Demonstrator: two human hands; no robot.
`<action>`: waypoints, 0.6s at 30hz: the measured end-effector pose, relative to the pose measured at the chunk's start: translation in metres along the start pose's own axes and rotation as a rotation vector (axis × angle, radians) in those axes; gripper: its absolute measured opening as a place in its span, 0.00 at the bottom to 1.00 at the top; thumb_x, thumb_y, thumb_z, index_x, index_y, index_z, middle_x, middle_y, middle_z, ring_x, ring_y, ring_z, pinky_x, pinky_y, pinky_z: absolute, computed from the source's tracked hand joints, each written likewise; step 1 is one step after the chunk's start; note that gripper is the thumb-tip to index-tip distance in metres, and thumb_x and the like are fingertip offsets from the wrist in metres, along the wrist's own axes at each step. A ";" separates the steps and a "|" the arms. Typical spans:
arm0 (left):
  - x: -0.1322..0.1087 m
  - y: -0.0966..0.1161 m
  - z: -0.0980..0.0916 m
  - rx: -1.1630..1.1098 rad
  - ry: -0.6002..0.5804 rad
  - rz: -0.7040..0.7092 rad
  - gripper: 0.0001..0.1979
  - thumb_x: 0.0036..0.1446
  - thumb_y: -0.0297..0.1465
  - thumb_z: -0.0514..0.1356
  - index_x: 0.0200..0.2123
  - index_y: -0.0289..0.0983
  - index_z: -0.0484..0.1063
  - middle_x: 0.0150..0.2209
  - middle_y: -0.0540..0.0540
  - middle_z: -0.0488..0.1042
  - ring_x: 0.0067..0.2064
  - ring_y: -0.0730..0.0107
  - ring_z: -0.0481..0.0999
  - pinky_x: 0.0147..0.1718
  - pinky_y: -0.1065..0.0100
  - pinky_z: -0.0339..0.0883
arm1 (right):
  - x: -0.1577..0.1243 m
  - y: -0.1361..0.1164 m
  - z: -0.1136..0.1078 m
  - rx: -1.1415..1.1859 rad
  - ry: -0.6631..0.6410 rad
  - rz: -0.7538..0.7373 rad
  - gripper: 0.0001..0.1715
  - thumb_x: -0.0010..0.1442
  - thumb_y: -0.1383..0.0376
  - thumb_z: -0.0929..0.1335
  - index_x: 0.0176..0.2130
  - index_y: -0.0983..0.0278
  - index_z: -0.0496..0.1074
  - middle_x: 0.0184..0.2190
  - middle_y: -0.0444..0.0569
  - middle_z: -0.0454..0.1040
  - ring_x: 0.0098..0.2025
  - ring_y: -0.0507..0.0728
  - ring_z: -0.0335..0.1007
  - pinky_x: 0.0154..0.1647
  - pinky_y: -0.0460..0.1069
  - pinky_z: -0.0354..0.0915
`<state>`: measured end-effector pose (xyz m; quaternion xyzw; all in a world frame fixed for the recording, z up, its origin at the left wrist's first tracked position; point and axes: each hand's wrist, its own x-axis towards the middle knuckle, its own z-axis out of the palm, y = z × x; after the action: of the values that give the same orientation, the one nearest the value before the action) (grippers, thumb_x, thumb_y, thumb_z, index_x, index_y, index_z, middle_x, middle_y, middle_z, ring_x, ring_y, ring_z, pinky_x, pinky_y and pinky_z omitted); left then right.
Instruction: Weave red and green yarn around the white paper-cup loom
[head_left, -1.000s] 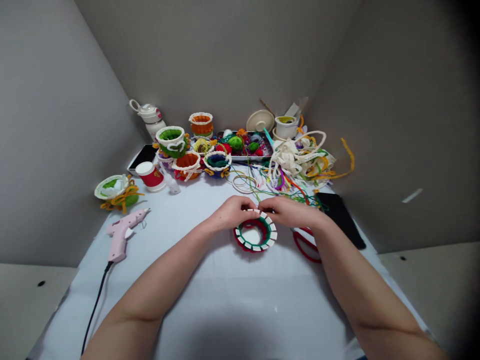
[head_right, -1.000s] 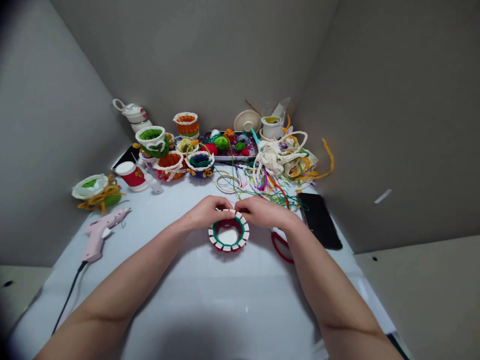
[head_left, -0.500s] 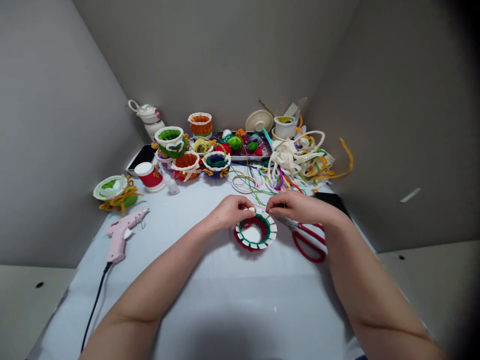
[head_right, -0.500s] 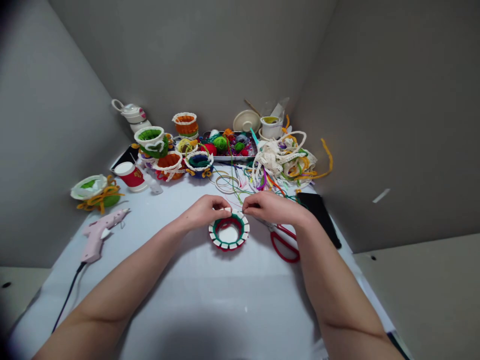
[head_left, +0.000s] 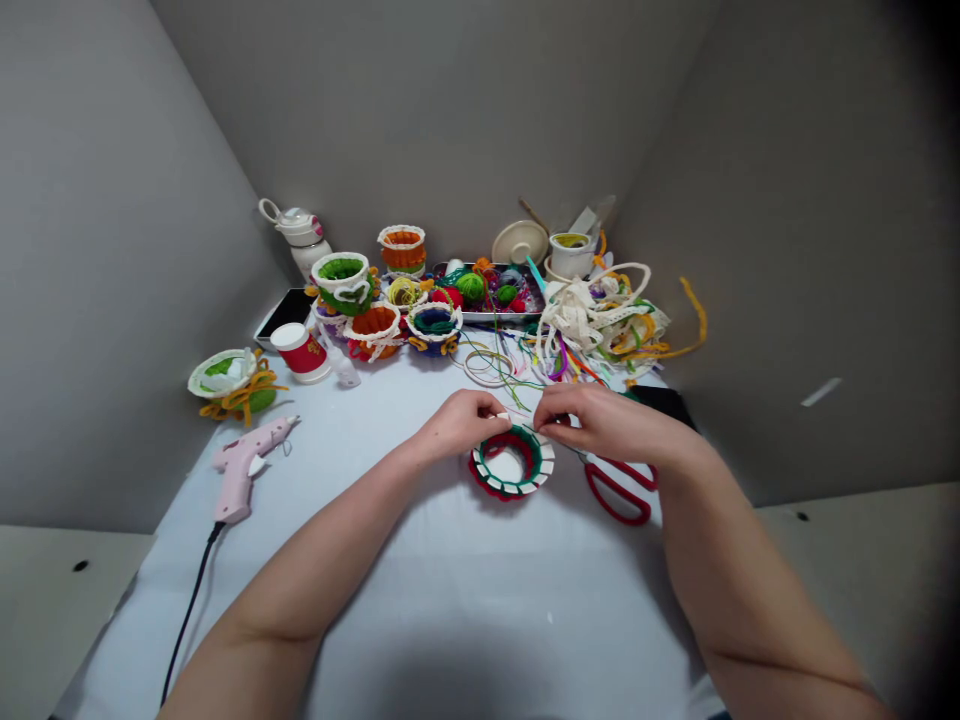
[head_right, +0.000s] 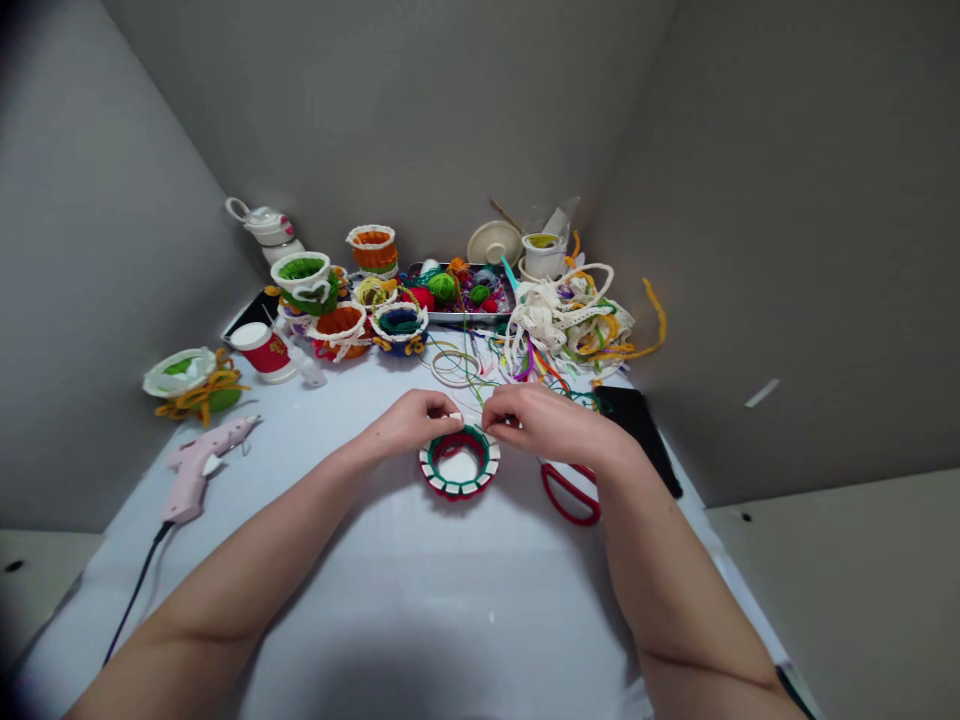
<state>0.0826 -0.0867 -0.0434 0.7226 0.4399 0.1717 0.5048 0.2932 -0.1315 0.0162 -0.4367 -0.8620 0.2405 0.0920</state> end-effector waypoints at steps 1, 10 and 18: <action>0.000 -0.001 0.000 -0.004 -0.002 0.001 0.14 0.48 0.37 0.60 0.31 0.31 0.76 0.26 0.48 0.74 0.28 0.74 0.69 0.26 0.73 0.60 | 0.000 0.003 0.000 -0.005 -0.004 0.002 0.10 0.60 0.69 0.63 0.34 0.64 0.75 0.32 0.49 0.75 0.35 0.54 0.68 0.37 0.47 0.59; -0.001 0.002 -0.002 0.007 -0.023 -0.018 0.13 0.47 0.38 0.60 0.30 0.32 0.75 0.26 0.49 0.73 0.28 0.74 0.68 0.25 0.74 0.59 | 0.006 0.020 0.008 0.034 -0.124 0.053 0.10 0.57 0.69 0.63 0.34 0.65 0.75 0.32 0.48 0.76 0.33 0.54 0.68 0.35 0.46 0.59; -0.004 0.004 -0.011 0.063 -0.103 0.062 0.10 0.48 0.34 0.60 0.32 0.34 0.74 0.28 0.49 0.73 0.30 0.74 0.69 0.30 0.72 0.62 | 0.014 0.026 0.018 0.095 -0.130 0.029 0.10 0.57 0.69 0.62 0.34 0.65 0.74 0.29 0.46 0.73 0.31 0.53 0.65 0.32 0.46 0.57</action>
<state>0.0748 -0.0839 -0.0338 0.7593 0.3959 0.1356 0.4983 0.2960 -0.1132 -0.0131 -0.4277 -0.8473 0.3104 0.0528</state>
